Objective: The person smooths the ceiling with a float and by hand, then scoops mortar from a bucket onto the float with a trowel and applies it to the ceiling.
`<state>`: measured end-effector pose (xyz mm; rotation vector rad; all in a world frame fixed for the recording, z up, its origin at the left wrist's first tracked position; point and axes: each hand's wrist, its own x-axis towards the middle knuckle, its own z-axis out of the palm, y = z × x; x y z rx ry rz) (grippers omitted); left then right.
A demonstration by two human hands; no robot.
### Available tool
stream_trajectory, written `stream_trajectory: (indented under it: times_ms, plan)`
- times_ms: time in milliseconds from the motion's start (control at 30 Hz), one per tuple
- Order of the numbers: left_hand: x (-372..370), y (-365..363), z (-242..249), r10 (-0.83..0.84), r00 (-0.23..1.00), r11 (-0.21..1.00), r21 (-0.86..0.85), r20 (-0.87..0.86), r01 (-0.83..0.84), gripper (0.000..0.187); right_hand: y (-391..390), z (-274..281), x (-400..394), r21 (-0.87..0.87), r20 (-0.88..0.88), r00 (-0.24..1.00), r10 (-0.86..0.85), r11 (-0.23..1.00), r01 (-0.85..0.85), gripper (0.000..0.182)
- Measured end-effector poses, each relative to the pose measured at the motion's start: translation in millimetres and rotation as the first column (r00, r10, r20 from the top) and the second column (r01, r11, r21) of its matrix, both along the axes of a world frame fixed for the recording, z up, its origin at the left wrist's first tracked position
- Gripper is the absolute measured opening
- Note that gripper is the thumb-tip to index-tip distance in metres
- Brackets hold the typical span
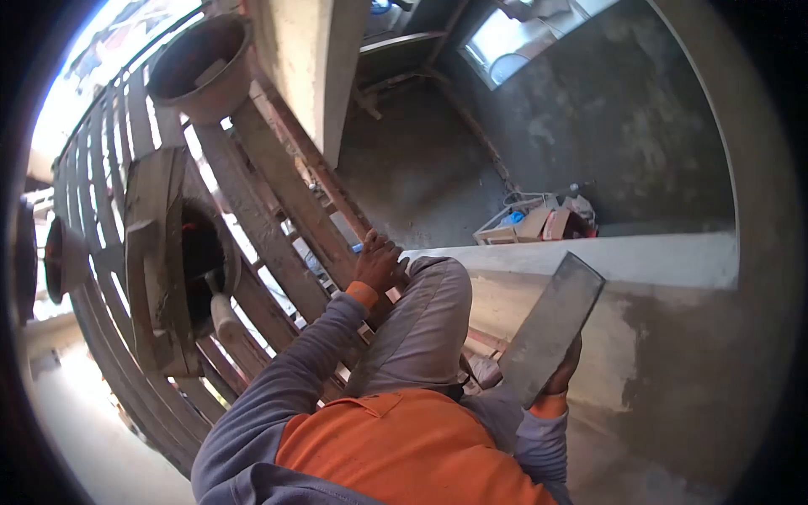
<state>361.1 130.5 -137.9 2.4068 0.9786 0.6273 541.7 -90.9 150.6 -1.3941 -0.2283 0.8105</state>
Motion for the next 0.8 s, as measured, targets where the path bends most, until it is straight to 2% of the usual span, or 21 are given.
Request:
stream_trajectory:
  times_ms: [133,267,333,433,467,533,567,633,667,700,767,800]
  plan:
    - [-2.2,0.1,3.4,-0.006,1.000,1.000,-0.009,-0.027,0.006,0.022,-5.7,-6.2,8.6,-0.007,0.090,0.990,0.105,0.995,-0.104,0.044]
    - [-2.1,-1.1,1.0,-0.018,0.999,0.997,-0.069,-0.027,0.016,0.027,-14.1,-5.5,5.8,-0.070,0.169,0.981,0.101,0.993,-0.090,0.045]
    - [-0.2,-0.6,-5.3,-0.002,1.000,1.000,-0.013,0.001,0.002,0.027,-21.9,-7.0,5.8,-0.065,0.202,0.965,0.165,0.986,-0.155,0.045]
    - [-3.7,-1.8,-1.9,-0.001,0.999,1.000,-0.027,-0.052,-0.001,0.027,-30.4,-5.7,4.1,-0.017,0.090,0.978,0.186,0.982,-0.186,0.047]
    - [-4.4,-1.3,1.6,-0.010,0.997,0.999,-0.042,-0.080,0.007,0.027,-33.5,-5.7,4.6,-0.047,0.159,0.969,0.190,0.982,-0.184,0.046]
    - [-7.2,-2.0,4.8,0.010,0.999,0.998,-0.060,0.031,-0.008,0.029,-41.8,-8.6,9.0,-0.089,0.300,0.935,0.191,0.981,-0.171,0.043]
    - [-9.0,-1.7,6.7,0.017,0.996,0.998,-0.064,0.083,-0.012,0.030,-45.2,-11.4,15.3,-0.069,0.281,0.935,0.215,0.977,-0.204,0.044]
    - [-13.6,-5.4,19.6,0.068,0.953,0.987,-0.159,0.294,-0.021,0.031,-53.3,-20.6,34.3,-0.027,0.238,0.935,0.263,0.964,-0.265,0.044]
    - [-17.1,-8.5,28.0,0.098,0.915,0.979,-0.202,0.392,-0.018,0.032,-56.1,-28.8,44.2,-0.131,0.456,0.835,0.308,0.951,-0.279,0.045]
    - [-30.0,-15.3,58.1,0.095,0.894,0.969,-0.248,0.439,0.018,0.033,-58.3,-37.1,51.2,-0.231,0.639,0.685,0.350,0.937,-0.264,0.047]
    - [-63.9,-29.2,129.7,0.090,0.847,0.941,-0.323,0.523,0.099,0.034,-59.2,-48.3,61.4,-0.189,0.628,0.704,0.332,0.942,-0.276,0.049]
    - [-84.8,-33.1,161.6,0.029,0.815,0.930,-0.314,0.579,0.190,0.032,-51.0,-42.8,54.0,-0.053,0.417,0.863,0.286,0.955,-0.291,0.048]
